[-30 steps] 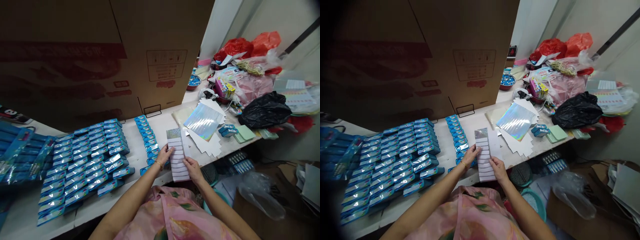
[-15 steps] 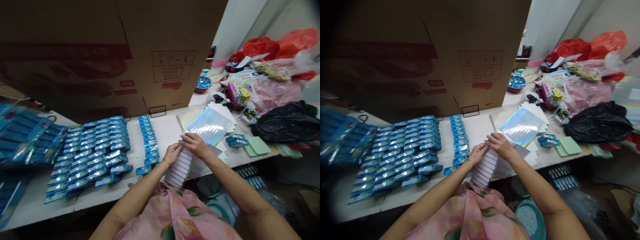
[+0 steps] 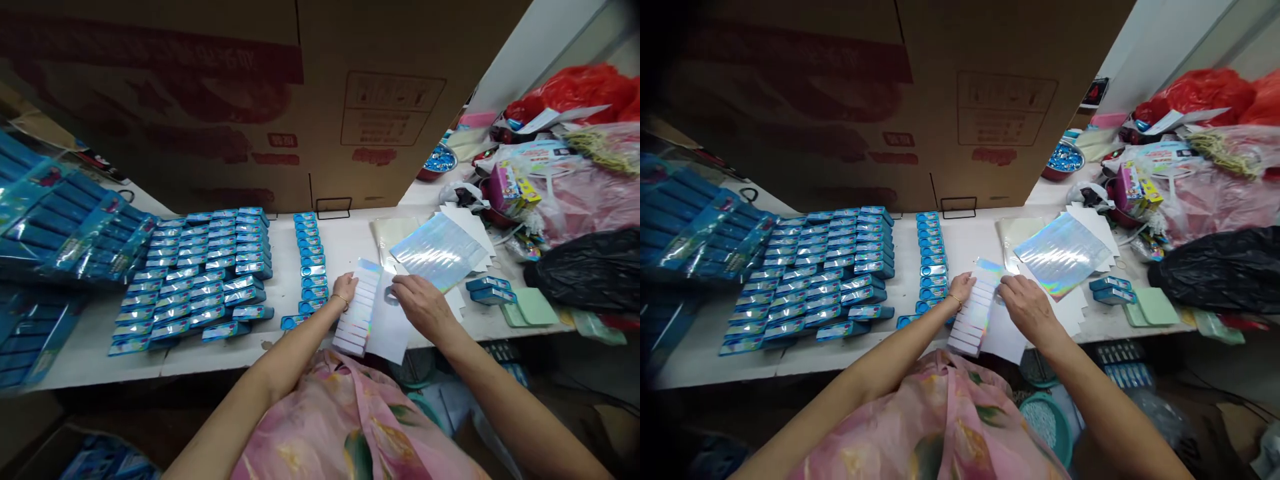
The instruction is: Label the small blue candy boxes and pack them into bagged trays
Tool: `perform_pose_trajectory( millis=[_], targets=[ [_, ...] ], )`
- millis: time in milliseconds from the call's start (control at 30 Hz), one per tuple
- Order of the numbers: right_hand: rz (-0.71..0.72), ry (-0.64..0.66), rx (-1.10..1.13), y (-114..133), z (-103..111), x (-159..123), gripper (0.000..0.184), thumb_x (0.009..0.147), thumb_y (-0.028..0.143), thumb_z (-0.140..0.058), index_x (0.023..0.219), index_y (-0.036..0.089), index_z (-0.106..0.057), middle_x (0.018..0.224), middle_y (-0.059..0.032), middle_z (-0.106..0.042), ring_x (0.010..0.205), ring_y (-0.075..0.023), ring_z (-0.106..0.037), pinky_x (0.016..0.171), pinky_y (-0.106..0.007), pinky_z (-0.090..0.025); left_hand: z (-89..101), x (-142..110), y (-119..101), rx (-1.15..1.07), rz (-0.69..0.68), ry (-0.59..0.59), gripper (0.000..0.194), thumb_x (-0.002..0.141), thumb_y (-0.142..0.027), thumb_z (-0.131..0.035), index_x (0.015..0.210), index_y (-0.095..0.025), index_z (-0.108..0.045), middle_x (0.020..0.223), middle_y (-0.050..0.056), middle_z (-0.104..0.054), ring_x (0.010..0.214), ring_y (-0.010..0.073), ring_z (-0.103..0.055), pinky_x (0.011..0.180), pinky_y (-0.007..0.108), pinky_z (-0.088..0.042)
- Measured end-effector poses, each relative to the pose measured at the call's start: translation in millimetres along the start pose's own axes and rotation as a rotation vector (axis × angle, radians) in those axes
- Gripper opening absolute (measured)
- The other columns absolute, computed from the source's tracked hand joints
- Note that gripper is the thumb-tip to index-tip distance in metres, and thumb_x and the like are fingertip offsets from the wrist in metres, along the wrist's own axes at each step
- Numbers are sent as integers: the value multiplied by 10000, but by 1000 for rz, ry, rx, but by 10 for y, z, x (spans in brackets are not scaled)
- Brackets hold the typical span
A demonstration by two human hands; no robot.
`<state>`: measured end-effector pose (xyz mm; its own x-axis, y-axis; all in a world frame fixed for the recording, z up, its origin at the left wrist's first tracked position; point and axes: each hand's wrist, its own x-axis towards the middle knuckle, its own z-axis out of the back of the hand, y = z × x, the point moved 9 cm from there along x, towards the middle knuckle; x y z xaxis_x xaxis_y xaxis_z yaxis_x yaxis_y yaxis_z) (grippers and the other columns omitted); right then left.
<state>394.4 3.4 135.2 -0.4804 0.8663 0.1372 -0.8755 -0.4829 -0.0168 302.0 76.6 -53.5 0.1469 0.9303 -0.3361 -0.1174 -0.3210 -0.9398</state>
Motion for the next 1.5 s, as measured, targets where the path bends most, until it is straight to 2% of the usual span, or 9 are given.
perform_pose_trajectory(
  millis=[133, 200, 333, 500, 700, 933, 1233, 1367, 1500],
  targets=[
    [-283, 156, 306, -12, -353, 96, 138, 828, 233, -472, 854, 167, -590, 805, -51, -630, 753, -154, -554, 652, -247, -386, 443, -132, 76, -55, 32, -77, 489, 758, -427, -483, 1151, -137, -502, 1133, 136, -561, 1007, 203, -524, 837, 317, -406],
    [-386, 216, 531, 54, -650, 120, 109, 785, 242, -524, 843, 183, -595, 791, -23, -636, 701, -130, -558, 625, -228, -382, 630, -346, 125, -169, 52, 0, 499, 760, -487, -454, 1118, -147, -530, 1111, 127, -575, 971, 200, -548, 828, 333, -419],
    [-536, 244, 964, 320, -1227, 112, 76, 723, 231, -547, 715, 173, -596, 635, 16, -601, 574, -102, -529, 560, -208, -377, 881, -866, 232, -216, 61, 158, 580, 568, -355, -709, 1094, -172, -547, 1029, 94, -614, 953, 198, -552, 838, 335, -420],
    [-713, 318, 1284, 700, -1753, 36, 171, 675, 328, -565, 664, 158, -577, 493, 45, -517, 428, -87, -453, 441, -198, -341, 1116, -1211, 497, -255, 155, -24, 488, 561, -333, -712, 998, -158, -586, 849, 49, -633, 800, 153, -580, 760, 305, -454],
    [-641, 259, 1197, 926, -1822, 149, 123, 630, 281, -591, 589, 166, -605, 619, 9, -580, 626, -116, -520, 570, -209, -375, 1267, -1404, 725, -406, 292, -149, 450, 605, -444, -652, 951, -163, -590, 886, 55, -628, 796, 141, -577, 666, 257, -457],
    [-735, 431, 1284, 1200, -2077, 96, 137, 651, 270, -575, 601, 144, -594, 497, 43, -506, 436, -65, -432, 456, -181, -332, 1580, -1499, 890, -333, 344, -419, 372, 506, -403, -712, 739, -129, -617, 636, 4, -614, 565, 88, -536, 517, 196, -376],
    [-606, 545, 1344, 1467, -2011, 304, 141, 668, 274, -584, 606, 149, -567, 452, 70, -442, 384, -49, -386, 401, -163, -300, 1851, -1525, 907, -570, 338, -580, 407, 521, -483, -682, 695, -136, -558, 721, 21, -610, 610, 92, -551, 495, 182, -366],
    [-534, 583, 1448, 1579, -1923, 343, 135, 661, 275, -591, 615, 153, -556, 479, 67, -457, 406, -50, -387, 407, -159, -322, 1812, -1528, 897, -648, 358, -512, 441, 569, -508, -648, 806, -142, -578, 769, 34, -613, 669, 105, -566, 554, 205, -404],
    [-558, 610, 1434, 1604, -1985, 333, 125, 659, 257, -583, 605, 151, -545, 474, 68, -459, 386, -50, -372, 396, -165, -316, 1835, -1524, 900, -594, 325, -507, 433, 486, -343, -743, 833, -138, -583, 691, -3, -585, 604, 73, -532, 547, 188, -379]
  ],
)
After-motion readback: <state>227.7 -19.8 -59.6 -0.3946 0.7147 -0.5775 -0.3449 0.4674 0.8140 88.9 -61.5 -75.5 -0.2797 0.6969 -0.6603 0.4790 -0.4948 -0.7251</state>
